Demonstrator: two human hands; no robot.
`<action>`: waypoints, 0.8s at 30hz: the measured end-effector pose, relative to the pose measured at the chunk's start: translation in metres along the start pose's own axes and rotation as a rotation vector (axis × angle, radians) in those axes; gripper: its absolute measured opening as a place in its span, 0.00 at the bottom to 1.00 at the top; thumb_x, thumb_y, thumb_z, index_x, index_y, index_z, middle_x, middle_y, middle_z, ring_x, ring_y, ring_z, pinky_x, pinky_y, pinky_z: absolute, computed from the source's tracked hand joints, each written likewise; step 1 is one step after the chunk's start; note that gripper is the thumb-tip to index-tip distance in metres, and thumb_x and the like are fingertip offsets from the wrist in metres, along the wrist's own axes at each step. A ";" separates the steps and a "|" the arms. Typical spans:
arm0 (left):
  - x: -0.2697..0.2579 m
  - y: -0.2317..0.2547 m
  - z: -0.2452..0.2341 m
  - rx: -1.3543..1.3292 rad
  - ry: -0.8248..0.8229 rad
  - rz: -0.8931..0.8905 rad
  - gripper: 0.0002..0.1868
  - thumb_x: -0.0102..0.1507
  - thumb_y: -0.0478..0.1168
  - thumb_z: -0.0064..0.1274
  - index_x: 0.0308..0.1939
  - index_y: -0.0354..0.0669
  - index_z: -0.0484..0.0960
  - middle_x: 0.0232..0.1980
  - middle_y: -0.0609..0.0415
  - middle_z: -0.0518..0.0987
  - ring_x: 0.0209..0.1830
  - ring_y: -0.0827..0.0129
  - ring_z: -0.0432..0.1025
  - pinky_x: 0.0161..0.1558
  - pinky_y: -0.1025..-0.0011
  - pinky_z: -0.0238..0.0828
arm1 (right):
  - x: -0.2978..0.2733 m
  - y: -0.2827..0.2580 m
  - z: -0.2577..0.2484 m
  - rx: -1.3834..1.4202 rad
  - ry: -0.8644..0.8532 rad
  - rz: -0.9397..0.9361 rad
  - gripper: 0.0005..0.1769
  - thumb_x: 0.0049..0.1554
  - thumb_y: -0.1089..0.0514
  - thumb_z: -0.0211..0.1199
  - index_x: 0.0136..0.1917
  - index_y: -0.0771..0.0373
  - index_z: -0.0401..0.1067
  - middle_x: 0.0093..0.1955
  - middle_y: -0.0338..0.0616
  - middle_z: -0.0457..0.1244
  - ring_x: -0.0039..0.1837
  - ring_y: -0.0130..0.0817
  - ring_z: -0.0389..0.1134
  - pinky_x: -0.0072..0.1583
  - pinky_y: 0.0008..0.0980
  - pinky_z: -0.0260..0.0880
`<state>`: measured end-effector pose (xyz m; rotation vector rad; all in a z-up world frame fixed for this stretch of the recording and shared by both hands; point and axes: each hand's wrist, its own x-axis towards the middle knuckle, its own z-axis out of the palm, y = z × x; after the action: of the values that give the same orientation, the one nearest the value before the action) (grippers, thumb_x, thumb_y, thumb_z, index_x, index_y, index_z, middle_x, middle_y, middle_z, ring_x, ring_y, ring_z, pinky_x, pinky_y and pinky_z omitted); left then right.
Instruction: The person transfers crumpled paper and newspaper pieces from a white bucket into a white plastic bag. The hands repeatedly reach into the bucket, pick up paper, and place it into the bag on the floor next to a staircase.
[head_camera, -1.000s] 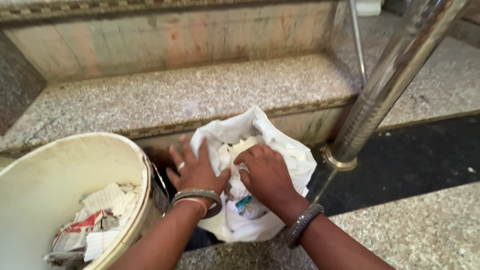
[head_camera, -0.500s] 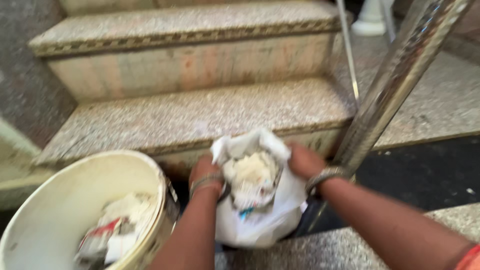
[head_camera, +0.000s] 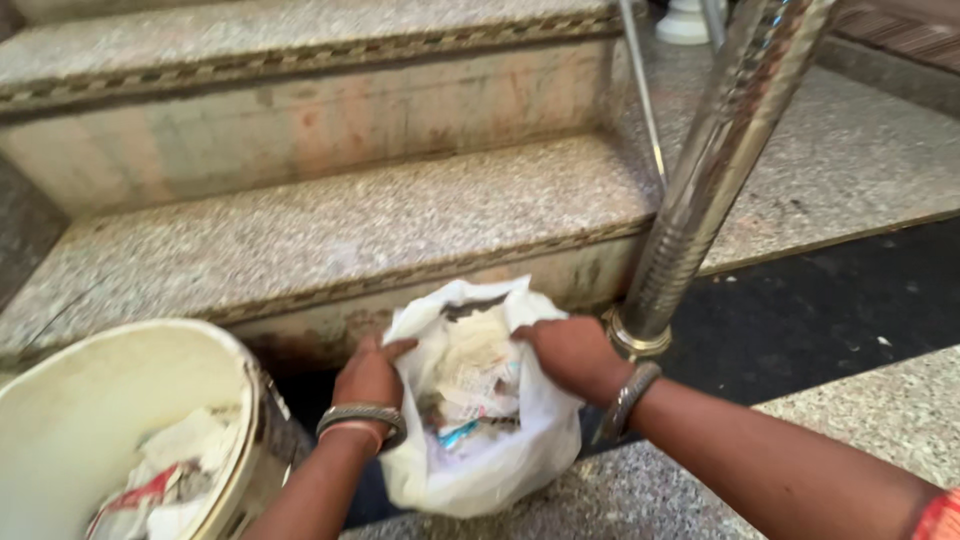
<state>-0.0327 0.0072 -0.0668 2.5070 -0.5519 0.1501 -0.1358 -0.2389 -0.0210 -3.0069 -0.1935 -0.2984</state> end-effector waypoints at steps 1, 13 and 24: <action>0.003 -0.002 0.005 0.016 -0.038 -0.009 0.32 0.58 0.25 0.40 0.57 0.61 0.86 0.69 0.48 0.73 0.67 0.51 0.70 0.66 0.57 0.66 | -0.002 -0.002 -0.004 0.017 0.042 -0.040 0.22 0.57 0.60 0.49 0.59 0.47 0.77 0.47 0.48 0.72 0.47 0.47 0.74 0.49 0.48 0.73; 0.014 0.033 -0.042 0.007 -0.106 -0.150 0.26 0.62 0.48 0.52 0.66 0.58 0.80 0.71 0.52 0.75 0.66 0.53 0.73 0.67 0.62 0.68 | 0.001 0.005 -0.029 0.174 -0.020 0.156 0.25 0.60 0.46 0.59 0.70 0.50 0.68 0.57 0.49 0.68 0.63 0.43 0.66 0.73 0.52 0.53; 0.026 -0.011 -0.009 -0.774 -0.200 -0.662 0.58 0.51 0.45 0.74 0.76 0.48 0.50 0.67 0.41 0.72 0.62 0.51 0.73 0.60 0.53 0.72 | 0.011 0.063 0.047 1.190 -0.298 0.913 0.72 0.50 0.40 0.74 0.83 0.55 0.20 0.80 0.57 0.50 0.80 0.54 0.54 0.76 0.61 0.39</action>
<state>-0.0041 0.0109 -0.0591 1.8141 0.1617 -0.4795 -0.1073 -0.2939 -0.0705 -1.6745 0.7009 0.2791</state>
